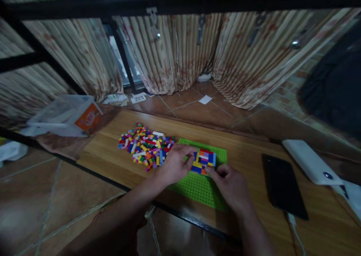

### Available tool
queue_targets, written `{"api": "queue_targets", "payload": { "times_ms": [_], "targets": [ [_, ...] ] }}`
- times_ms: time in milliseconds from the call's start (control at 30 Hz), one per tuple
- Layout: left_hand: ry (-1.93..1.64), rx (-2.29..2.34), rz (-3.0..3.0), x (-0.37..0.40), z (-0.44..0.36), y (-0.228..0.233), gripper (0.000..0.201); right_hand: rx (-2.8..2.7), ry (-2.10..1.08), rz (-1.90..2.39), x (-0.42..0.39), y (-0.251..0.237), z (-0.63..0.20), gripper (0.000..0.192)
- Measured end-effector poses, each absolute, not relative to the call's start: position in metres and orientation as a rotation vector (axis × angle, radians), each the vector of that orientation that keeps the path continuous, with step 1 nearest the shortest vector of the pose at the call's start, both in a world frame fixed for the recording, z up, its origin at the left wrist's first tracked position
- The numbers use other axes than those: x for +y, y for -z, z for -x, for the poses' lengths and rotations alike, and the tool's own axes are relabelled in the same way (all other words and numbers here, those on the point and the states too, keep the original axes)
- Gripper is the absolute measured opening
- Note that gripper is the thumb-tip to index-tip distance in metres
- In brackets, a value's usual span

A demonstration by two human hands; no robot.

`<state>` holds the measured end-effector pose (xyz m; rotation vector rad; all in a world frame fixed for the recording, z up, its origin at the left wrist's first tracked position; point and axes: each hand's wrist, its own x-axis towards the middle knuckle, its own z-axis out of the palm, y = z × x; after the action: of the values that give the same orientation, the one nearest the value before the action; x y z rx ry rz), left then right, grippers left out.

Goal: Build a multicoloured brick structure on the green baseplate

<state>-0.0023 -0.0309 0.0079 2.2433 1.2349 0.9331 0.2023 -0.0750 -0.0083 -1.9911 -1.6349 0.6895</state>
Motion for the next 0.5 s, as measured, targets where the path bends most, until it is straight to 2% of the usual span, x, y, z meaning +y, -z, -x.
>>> {"api": "queue_targets", "payload": {
  "times_ms": [300, 500],
  "targets": [
    [-1.057, 1.381, -2.095, -0.021, 0.026, -0.013, 0.024, -1.699, -0.732, 2.136, -0.074, 0.019, -0.208, 0.055],
    [-0.982, 1.848, -1.774, 0.003, 0.093, -0.040, 0.026, -1.765, -0.589, 1.950, -0.074, 0.026, -0.213, 0.040]
  ]
}}
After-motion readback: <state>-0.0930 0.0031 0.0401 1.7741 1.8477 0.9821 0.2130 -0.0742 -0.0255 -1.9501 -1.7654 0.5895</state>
